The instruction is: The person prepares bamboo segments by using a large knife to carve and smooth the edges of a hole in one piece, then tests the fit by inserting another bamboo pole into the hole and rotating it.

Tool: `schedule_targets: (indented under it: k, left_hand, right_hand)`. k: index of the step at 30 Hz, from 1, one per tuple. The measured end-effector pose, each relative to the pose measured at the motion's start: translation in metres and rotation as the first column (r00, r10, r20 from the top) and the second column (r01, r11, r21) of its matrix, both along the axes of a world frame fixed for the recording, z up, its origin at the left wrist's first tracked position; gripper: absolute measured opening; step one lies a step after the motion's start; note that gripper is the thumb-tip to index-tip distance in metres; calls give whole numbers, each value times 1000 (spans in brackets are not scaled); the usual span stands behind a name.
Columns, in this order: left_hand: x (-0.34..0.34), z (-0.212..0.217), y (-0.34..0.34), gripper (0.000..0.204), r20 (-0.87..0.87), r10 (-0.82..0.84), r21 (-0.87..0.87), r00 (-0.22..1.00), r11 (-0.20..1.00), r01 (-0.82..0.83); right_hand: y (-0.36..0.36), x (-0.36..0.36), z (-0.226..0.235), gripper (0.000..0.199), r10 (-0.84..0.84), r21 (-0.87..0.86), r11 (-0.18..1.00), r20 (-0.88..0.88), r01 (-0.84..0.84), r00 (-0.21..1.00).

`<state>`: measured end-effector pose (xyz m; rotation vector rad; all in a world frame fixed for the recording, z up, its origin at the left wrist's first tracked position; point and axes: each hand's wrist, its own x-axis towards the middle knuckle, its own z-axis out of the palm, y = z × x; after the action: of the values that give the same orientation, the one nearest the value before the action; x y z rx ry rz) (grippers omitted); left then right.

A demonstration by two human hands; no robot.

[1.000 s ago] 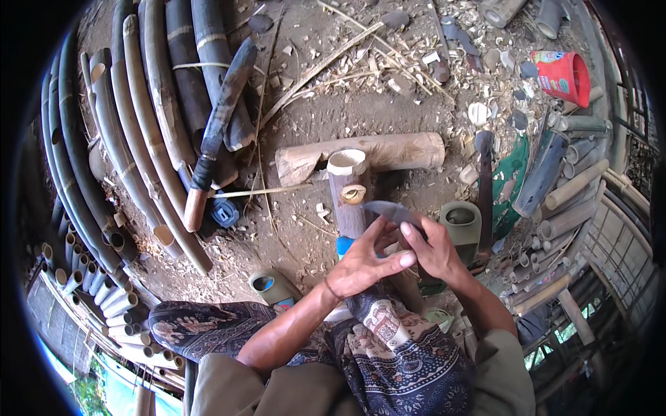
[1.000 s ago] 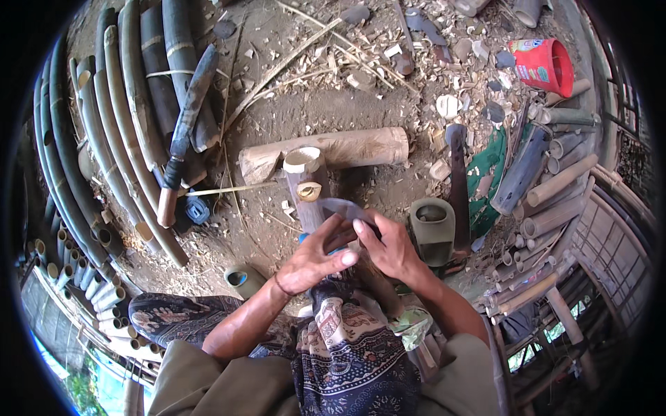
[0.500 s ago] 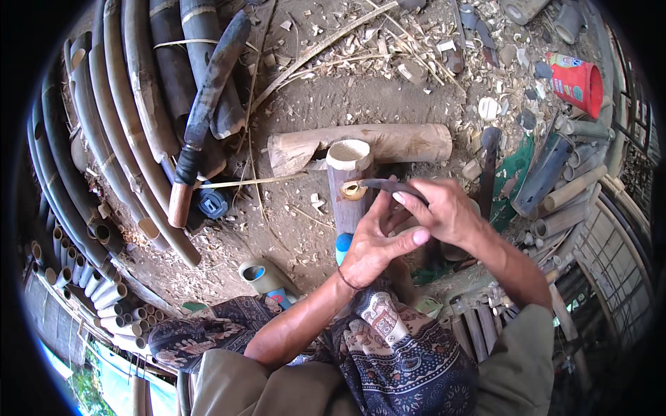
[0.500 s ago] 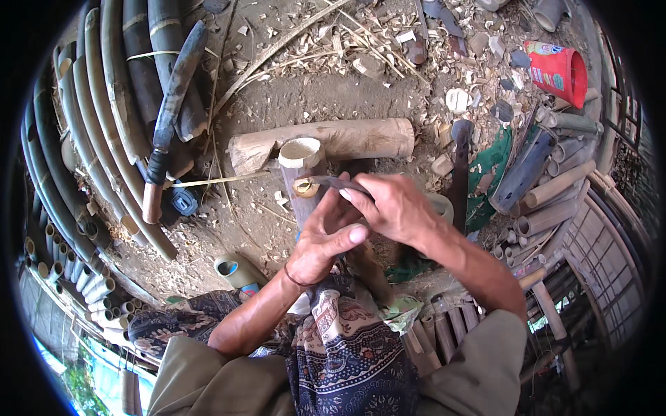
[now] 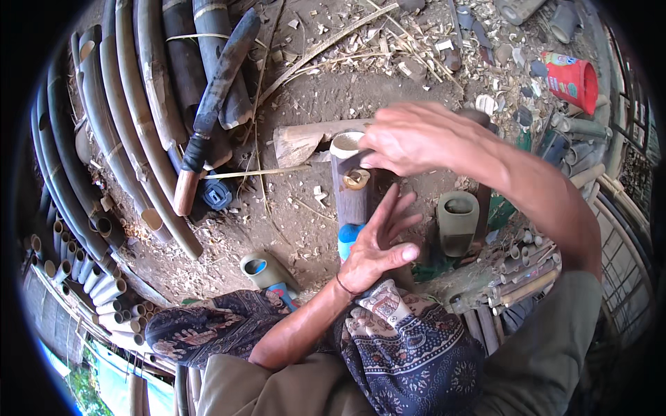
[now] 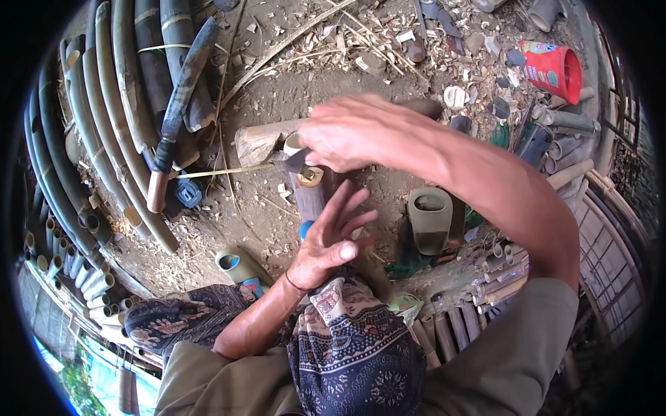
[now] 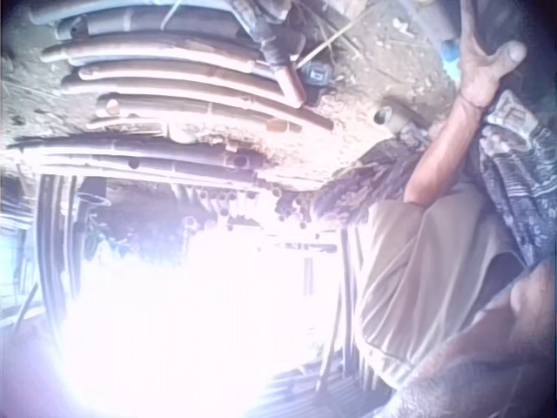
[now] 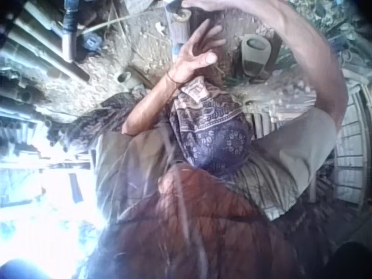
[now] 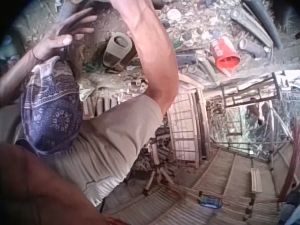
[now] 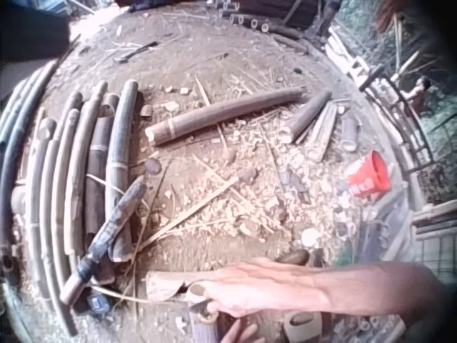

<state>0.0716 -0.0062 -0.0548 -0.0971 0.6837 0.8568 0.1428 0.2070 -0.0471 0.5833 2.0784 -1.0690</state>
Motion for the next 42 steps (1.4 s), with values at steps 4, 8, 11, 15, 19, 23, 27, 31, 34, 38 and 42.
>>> schedule_targets:
  k: [4, 8, 11, 15, 19, 23, 27, 31, 34, 38, 42]
  left_hand:
    - [2, 12, -20, 101, -7, -115, 55, 993, 992, 115]
    - [-8, 10, -40, 90, -127, -270, 53, 954, 959, 279]
    - [-22, 12, -44, 97, -406, -399, 141, 823, 862, 487]
    - [-23, 19, -43, 91, -794, -186, 313, 578, 691, 651]
    - [-56, 21, -60, 59, -935, -234, 29, 265, 696, 717]
    - [-87, 25, -72, 47, -917, -374, -209, 137, 744, 635]
    - [-115, 5, -55, 38, -908, -401, -269, 121, 779, 566]
    - [-146, 41, 25, 30, -946, -208, -319, -248, 463, 827]
    - [-135, 70, 90, 22, -896, -48, -444, -442, 150, 883]
    - [-65, 105, 162, 23, -812, 159, -574, -562, -390, 720]
    - [-103, 102, 123, 13, -821, 215, -570, -528, -297, 766]
  right_hand:
    - [8, 3, -16, 26, 149, 110, 988, -472, -110, 869]
    - [-26, 17, 5, 26, 81, 127, 990, -100, -68, 992]
    - [-83, 71, 12, 36, -298, 195, 910, -308, 366, 903]
    - [-160, 62, 20, 46, -995, -299, 37, -103, 954, 6]
    - [-195, 36, 21, 47, -998, -427, -55, 10, 902, -56]
    - [-177, 3, 10, 40, -838, -441, -153, 533, 884, 121]
    - [-175, -22, -6, 41, -838, -539, -346, 546, 768, 5]
    - [-179, -27, -13, 33, -718, -616, -693, 639, 375, -276]
    - [-173, -18, -12, 26, -491, -508, -861, 810, 36, -321]
    - [-177, -3, -17, 32, -297, -358, -861, 931, -363, -213]
    - [-191, -12, -16, 32, -445, -462, -837, 886, -293, -126]
